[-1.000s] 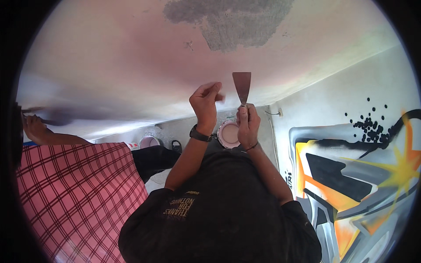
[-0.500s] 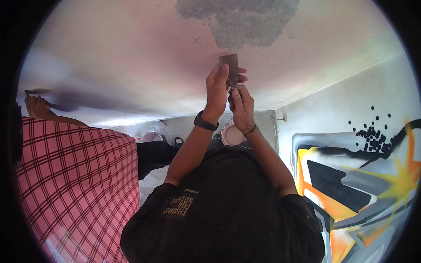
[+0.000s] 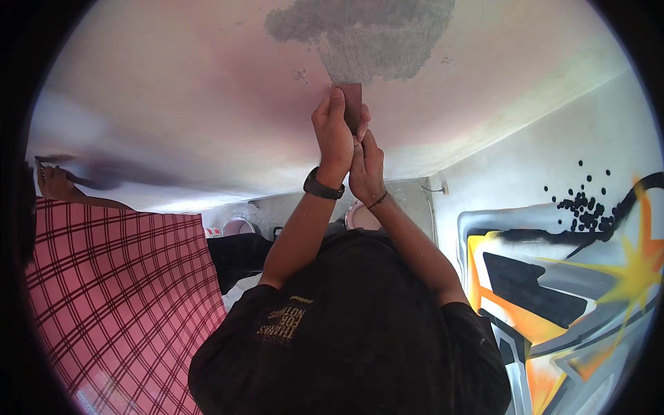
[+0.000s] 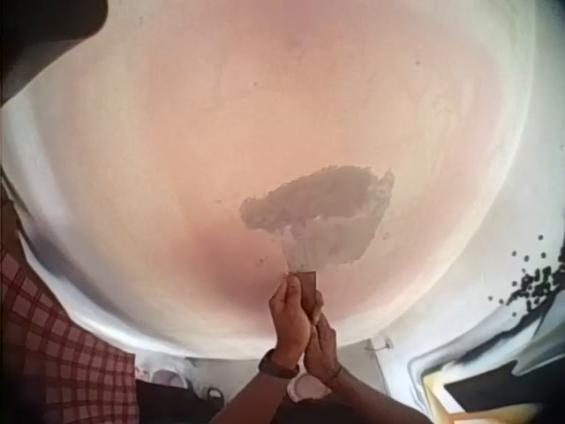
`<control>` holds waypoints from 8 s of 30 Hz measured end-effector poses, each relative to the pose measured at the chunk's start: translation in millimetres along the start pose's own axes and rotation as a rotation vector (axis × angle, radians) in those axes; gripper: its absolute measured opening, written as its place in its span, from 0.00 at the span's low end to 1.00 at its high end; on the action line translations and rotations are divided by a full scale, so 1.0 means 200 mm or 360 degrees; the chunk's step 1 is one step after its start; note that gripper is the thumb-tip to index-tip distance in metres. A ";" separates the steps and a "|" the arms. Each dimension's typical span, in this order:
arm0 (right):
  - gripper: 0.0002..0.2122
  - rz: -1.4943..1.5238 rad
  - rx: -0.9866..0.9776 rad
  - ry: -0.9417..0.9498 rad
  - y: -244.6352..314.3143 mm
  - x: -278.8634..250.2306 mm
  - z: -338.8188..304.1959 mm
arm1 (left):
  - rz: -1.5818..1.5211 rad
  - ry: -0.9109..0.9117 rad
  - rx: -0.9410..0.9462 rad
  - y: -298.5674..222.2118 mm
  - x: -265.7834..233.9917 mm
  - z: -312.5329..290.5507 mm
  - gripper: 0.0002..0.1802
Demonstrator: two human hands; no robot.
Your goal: The person is using a scraper to remove old paint or plaster from a ceiling patch.
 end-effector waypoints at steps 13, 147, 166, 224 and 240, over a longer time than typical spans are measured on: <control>0.11 0.0180 0.0243 0.0184 -0.01 -0.11 -0.11 | 0.0027 -0.0025 0.0095 -0.06 -0.06 -0.07 0.21; 0.15 -0.0304 -0.0101 -0.0247 0.44 0.22 0.14 | -0.0025 -0.0073 0.0156 -0.41 -0.01 0.22 0.25; 0.16 -0.0216 -0.0174 -0.0188 0.24 0.14 0.04 | 0.0125 -0.0164 0.0185 -0.27 -0.05 0.05 0.23; 0.15 -0.0233 -0.0044 -0.0149 0.18 0.57 -0.07 | 0.0177 -0.0288 0.0137 -0.44 -0.43 0.09 0.24; 0.15 -0.0177 -0.0096 -0.0205 0.26 0.66 -0.11 | 0.0139 -0.0254 0.0074 -0.52 -0.49 0.09 0.21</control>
Point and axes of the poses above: each hand's wrist, its own z-axis towards the middle knuckle, its own x-axis out of the palm, y = z × x, the point moved 2 cm from there along z, towards the middle knuckle, and after that the axes turned 12 degrees about x, right-handed, at the moved point
